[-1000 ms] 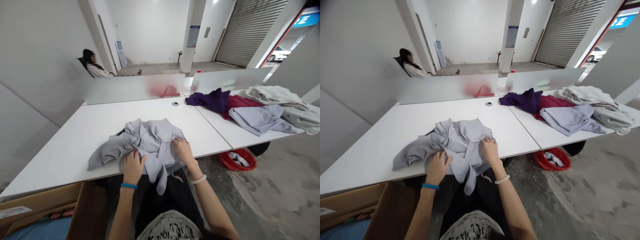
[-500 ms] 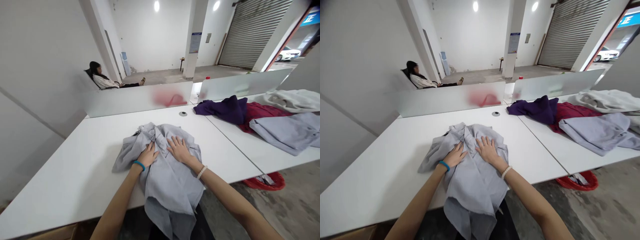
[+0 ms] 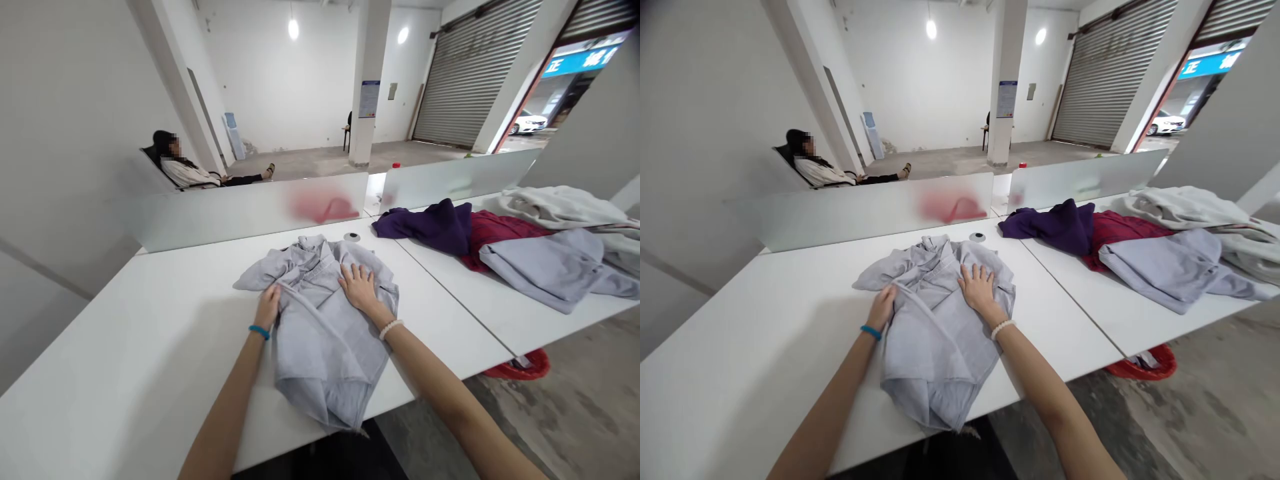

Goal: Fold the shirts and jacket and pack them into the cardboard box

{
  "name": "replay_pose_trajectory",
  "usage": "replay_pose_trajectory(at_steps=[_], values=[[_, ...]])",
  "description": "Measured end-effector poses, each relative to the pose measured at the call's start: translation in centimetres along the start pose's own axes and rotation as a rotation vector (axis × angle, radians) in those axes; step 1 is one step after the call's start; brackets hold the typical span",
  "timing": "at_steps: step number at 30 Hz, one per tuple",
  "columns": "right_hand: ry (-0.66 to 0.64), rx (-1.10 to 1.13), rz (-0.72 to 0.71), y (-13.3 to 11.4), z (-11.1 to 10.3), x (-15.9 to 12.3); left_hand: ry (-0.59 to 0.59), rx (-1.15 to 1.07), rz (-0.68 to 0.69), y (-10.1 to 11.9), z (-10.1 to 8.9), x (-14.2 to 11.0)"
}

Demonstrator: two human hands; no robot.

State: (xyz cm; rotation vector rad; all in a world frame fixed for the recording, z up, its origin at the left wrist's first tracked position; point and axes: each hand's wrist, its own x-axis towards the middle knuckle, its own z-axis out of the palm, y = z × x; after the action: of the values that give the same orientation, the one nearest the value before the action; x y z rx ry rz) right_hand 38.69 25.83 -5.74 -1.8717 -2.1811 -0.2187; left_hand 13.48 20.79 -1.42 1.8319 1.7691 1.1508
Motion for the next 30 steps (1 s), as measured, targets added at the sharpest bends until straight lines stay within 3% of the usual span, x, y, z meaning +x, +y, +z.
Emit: replay_pose_trajectory(at_steps=[2,5,7,10,13,15,17,20,23,28,30], values=[[-0.006,0.003,-0.004,-0.1,0.0,-0.1,0.086,-0.137,-0.129,-2.7,-2.8,-1.8],[-0.026,0.008,-0.001,-0.2,-0.3,-0.2,0.316,-0.403,-0.426,-7.2,-8.4,-6.0],[-0.038,0.018,-0.003,-0.1,-0.7,-0.2,0.394,-0.279,-0.500,-9.2,-12.0,-9.5],[-0.088,0.080,-0.035,0.4,-1.8,0.3,0.320,0.031,-0.516,-9.1,-15.0,-14.8],[-0.142,0.177,-0.021,1.5,-3.0,1.2,0.331,0.227,-0.442,-6.0,-13.9,-18.7],[-0.122,0.198,0.000,2.3,-3.6,1.6,0.321,0.257,-0.297,-3.4,-11.5,-20.2],[-0.083,0.186,-0.028,3.0,-4.1,1.5,0.215,0.236,-0.134,-1.1,-8.8,-20.9],[-0.059,0.161,-0.093,3.9,-4.7,0.3,0.032,0.236,0.031,0.7,-6.0,-20.3],[-0.055,0.138,-0.080,4.7,-5.5,-1.8,-0.049,0.280,0.077,1.5,-5.5,-17.2],[-0.184,0.113,-0.033,5.0,-6.0,-8.0,-0.183,0.353,0.161,3.7,-5.1,-7.5],[-0.133,0.141,-0.078,4.7,-5.5,-10.9,-0.161,0.369,0.179,4.7,-3.7,-3.7]])
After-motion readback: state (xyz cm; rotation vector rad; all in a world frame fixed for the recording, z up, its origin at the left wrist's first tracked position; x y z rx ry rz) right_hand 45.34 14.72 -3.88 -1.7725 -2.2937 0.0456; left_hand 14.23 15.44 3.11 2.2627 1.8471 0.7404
